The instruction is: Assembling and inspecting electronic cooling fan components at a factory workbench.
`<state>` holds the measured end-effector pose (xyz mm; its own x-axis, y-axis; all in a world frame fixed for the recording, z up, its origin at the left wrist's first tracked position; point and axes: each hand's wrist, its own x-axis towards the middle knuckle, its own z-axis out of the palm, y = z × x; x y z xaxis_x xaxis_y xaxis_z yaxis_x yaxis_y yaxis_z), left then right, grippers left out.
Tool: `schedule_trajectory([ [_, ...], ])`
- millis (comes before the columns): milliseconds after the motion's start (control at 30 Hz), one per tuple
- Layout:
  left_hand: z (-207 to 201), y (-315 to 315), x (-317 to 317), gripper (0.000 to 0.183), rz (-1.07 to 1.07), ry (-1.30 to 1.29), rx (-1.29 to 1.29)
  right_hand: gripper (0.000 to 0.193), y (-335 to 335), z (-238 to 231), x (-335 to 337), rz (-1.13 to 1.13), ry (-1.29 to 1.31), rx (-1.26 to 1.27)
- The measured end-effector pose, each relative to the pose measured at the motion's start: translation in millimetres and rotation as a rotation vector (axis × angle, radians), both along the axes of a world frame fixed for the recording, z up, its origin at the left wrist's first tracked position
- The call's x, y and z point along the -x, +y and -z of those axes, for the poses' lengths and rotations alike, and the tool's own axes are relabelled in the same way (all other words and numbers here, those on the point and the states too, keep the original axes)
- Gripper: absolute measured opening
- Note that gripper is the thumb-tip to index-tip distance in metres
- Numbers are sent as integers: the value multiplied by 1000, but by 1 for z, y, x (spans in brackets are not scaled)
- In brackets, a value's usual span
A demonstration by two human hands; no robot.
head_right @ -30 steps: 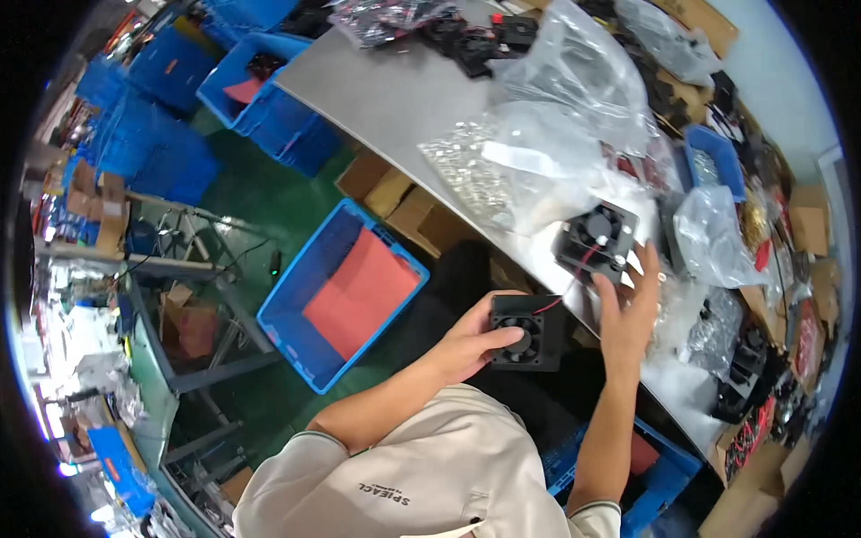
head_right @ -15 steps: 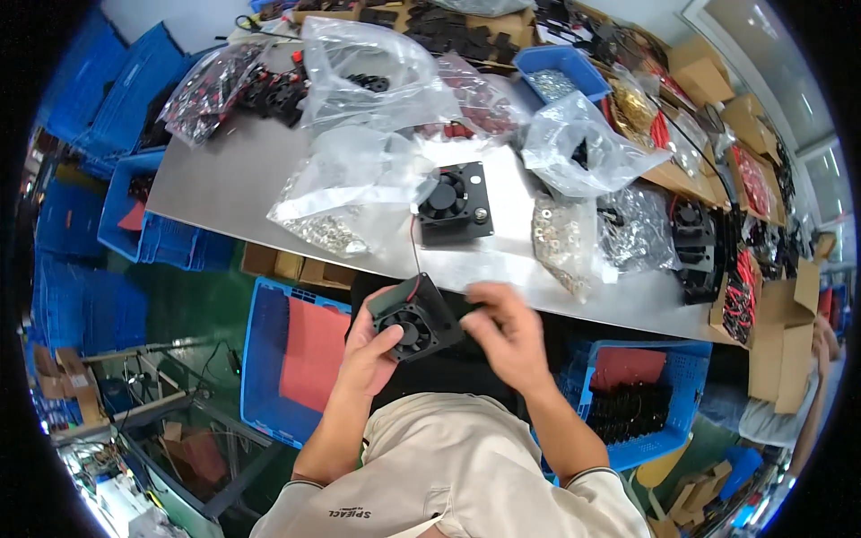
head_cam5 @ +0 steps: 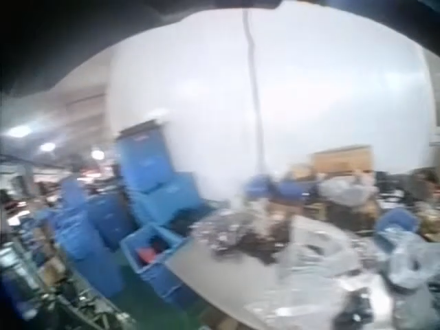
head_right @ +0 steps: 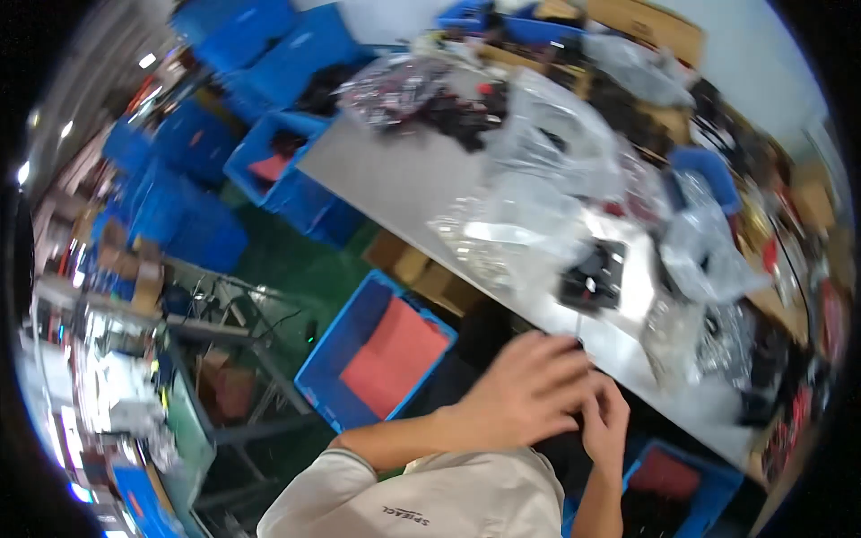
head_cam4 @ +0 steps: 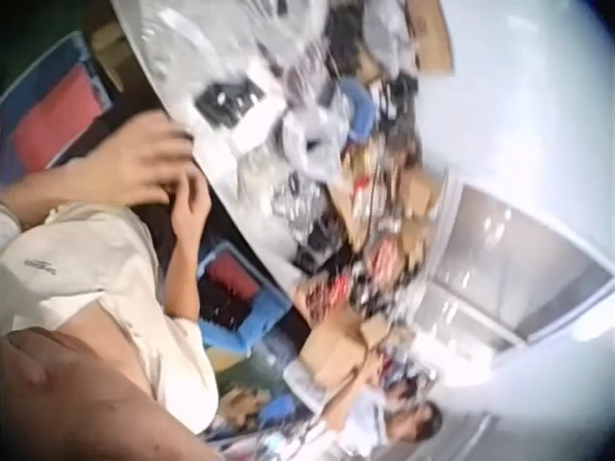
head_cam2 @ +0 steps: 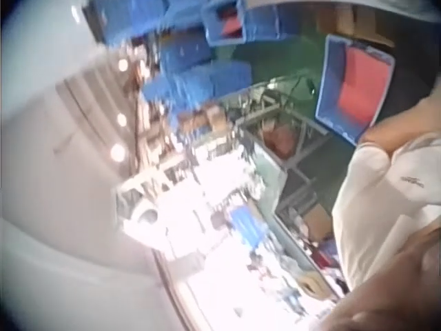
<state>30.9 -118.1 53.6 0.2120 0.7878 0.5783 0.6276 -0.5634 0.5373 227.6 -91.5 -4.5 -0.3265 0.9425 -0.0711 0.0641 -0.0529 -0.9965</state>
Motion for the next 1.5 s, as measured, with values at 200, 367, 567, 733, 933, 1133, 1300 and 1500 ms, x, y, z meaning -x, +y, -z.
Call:
schedule_trajectory([
  [200,0,-18,-1,97,-39,336,298,21,2,-13,4,-179,-121,-8],
  [367,27,-27,-2,107,-254,309,385,20,4,-11,4,-80,-18,133],
  [567,49,-32,9,103,-149,-35,486,20,8,-2,4,-119,-37,160],
  [733,72,-48,17,101,-164,-247,443,26,16,-21,13,-335,-243,69],
  [933,87,-68,35,100,-278,-486,361,26,24,-67,73,-479,-492,-56],
  [1133,95,-114,81,101,-557,-681,190,23,19,-49,152,-701,-496,78],
  [1300,106,-138,136,105,-832,-696,153,27,-1,-33,236,-791,-338,150],
  [1500,123,-177,164,103,-894,-1003,41,27,-22,-11,299,-907,-383,274],
])
